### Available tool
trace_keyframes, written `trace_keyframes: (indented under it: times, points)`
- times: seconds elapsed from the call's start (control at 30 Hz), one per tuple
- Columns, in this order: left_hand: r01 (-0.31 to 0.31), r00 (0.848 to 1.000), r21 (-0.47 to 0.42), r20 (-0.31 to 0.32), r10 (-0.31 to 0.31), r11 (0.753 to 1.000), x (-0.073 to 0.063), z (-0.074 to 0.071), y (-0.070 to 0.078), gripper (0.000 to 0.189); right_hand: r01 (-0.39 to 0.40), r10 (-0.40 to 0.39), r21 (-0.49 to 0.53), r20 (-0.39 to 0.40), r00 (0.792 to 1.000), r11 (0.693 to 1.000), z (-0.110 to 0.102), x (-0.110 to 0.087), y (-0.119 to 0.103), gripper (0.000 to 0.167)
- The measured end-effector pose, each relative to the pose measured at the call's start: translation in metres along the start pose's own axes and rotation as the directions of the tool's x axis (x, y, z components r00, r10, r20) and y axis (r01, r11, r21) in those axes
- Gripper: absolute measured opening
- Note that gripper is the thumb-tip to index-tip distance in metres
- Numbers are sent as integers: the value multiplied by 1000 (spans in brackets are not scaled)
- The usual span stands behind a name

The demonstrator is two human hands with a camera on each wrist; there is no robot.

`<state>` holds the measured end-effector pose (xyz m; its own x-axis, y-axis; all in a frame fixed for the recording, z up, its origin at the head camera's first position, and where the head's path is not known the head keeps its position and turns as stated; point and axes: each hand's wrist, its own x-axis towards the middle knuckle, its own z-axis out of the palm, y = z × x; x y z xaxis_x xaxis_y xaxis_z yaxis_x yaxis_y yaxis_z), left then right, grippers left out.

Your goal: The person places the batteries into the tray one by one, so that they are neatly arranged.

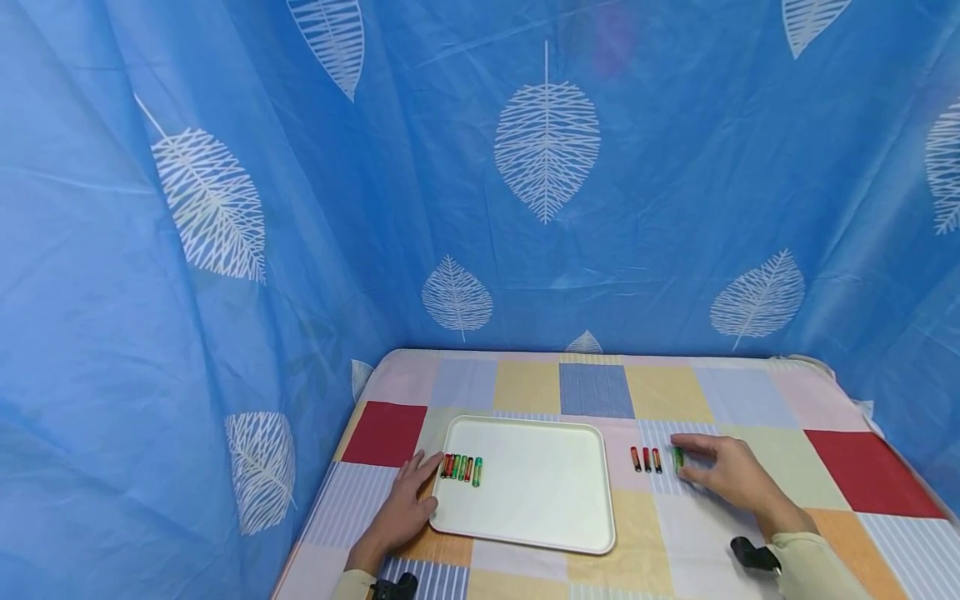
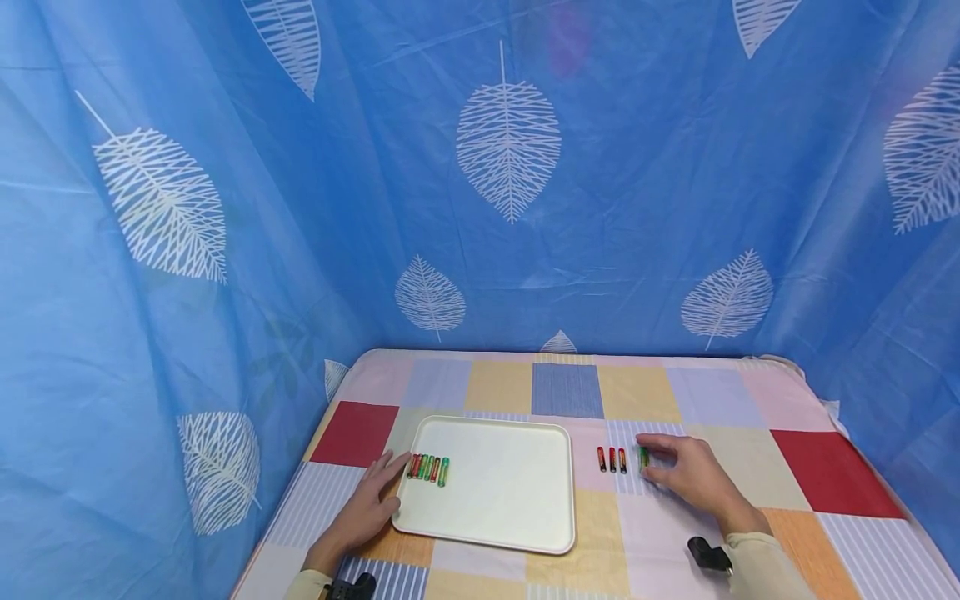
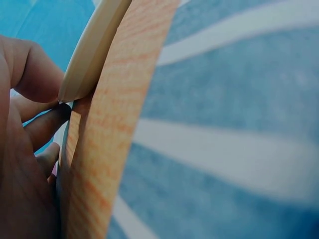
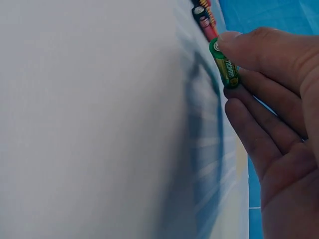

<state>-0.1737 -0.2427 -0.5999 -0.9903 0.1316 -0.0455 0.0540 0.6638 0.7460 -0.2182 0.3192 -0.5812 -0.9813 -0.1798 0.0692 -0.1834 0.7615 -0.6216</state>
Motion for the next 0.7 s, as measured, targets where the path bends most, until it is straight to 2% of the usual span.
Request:
trace_keyframes:
  times: [0.1, 0.27, 0.37, 0.53, 0.7]
  points:
    - [2, 1000, -1, 0, -2, 1000, 0, 0, 1, 78, 6, -6, 27, -9, 1000, 1000, 0, -2, -2, 54]
    - [4, 1000, 3, -2, -4, 1000, 0, 0, 1, 79, 65, -64, 113, -17, 998, 991, -1, -3, -9, 50]
    - [3, 1000, 8, -2, -3, 1000, 0, 0, 0, 79, 95, -92, 130, -22, 995, 987, 0, -4, -16, 50]
    - [0, 1000, 6, 1, 0, 1000, 0, 0, -1, 79, 114, -107, 155, -49, 993, 981, 8, -4, -30, 51]
    - [3, 1000, 6, 3, -3, 1000, 0, 0, 1, 79, 121, -111, 248, -54, 992, 961, 21, -1, -44, 53]
